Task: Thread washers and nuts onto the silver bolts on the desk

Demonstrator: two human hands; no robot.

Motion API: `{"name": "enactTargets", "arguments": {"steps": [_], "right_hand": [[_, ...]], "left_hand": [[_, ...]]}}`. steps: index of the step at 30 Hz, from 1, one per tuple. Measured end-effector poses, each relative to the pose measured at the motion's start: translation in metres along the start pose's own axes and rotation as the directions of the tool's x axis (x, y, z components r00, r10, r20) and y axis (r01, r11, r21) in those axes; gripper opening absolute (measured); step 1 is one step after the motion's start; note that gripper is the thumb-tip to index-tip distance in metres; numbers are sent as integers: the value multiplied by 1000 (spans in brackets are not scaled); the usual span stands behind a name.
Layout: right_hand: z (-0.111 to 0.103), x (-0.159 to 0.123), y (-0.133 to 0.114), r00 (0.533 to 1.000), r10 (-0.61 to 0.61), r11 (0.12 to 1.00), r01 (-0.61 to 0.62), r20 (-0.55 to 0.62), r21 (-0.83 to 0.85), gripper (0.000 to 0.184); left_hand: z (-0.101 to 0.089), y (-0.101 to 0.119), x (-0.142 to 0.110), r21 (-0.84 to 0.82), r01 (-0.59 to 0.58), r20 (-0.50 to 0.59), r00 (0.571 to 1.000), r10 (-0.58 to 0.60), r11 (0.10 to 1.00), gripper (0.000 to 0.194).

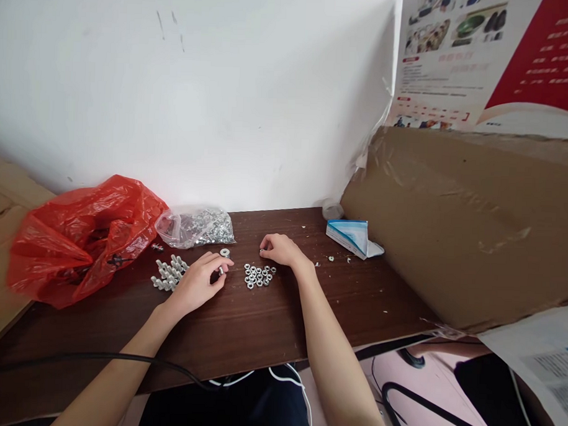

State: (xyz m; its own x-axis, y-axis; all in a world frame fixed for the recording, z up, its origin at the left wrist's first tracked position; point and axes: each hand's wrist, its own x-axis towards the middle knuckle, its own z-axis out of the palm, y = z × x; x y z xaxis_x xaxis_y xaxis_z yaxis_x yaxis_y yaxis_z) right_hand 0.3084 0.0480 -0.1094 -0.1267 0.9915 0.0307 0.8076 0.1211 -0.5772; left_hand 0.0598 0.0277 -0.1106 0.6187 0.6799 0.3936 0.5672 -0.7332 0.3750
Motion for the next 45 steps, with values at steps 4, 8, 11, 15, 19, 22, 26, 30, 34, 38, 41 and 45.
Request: {"name": "enactTargets", "arguments": {"steps": [4, 8, 11, 15, 19, 22, 26, 30, 34, 38, 41, 45], "right_hand": [[2, 1, 2, 1000, -8, 1000, 8, 1, 3, 11], [2, 2, 3, 1000, -9, 1000, 9, -3, 3, 11], [2, 2, 3, 1000, -8, 1000, 8, -2, 6, 10], [2, 2, 4, 1000, -10, 1000, 10, 5, 16, 10], [2, 1, 4, 1000, -12, 1000, 12, -3, 7, 11], [2, 1, 2, 1000, 2, 1000, -2, -5, -10, 12], [2, 0, -2, 1000, 16, 999, -16, -7, -39, 11], [4, -1, -8, 999, 29, 995, -32, -29, -94, 16], [10, -1, -15, 1000, -20, 995, 18, -23, -97, 19], [13, -1, -19, 992, -125, 992, 125, -9, 14, 17], [13, -1, -20, 985, -174, 984, 174, -19, 48, 9], [13, 1, -19, 973, -225, 973, 227, -56, 34, 17]], "left_hand": [[-1, 2, 0, 182, -16, -41, 999, 24, 983, 26], [-1, 1, 0, 340, 26, -91, 996, 5, 940, 16], [-1, -2, -1, 479, 101, -130, 991, -43, 872, 20], [-2, -4, -2, 562, 148, -188, 981, -49, 814, 21], [-4, 2, -1, 520, 74, -217, 975, 48, 851, 23], [-3, 7, -1, 443, -51, -169, 976, 139, 895, 22], [3, 8, 0, 335, -128, -94, 981, 168, 933, 20], [7, 5, 0, 278, -107, -98, 985, 139, 955, 18], [5, 5, 1, 282, -121, -121, 980, 160, 952, 17], [3, 7, 1, 295, -137, -137, 973, 183, 946, 18], [-1, 8, 1, 269, -130, -243, 950, 198, 954, 17], [-8, 7, 2, 210, -67, -424, 893, 152, 975, 13]]}}
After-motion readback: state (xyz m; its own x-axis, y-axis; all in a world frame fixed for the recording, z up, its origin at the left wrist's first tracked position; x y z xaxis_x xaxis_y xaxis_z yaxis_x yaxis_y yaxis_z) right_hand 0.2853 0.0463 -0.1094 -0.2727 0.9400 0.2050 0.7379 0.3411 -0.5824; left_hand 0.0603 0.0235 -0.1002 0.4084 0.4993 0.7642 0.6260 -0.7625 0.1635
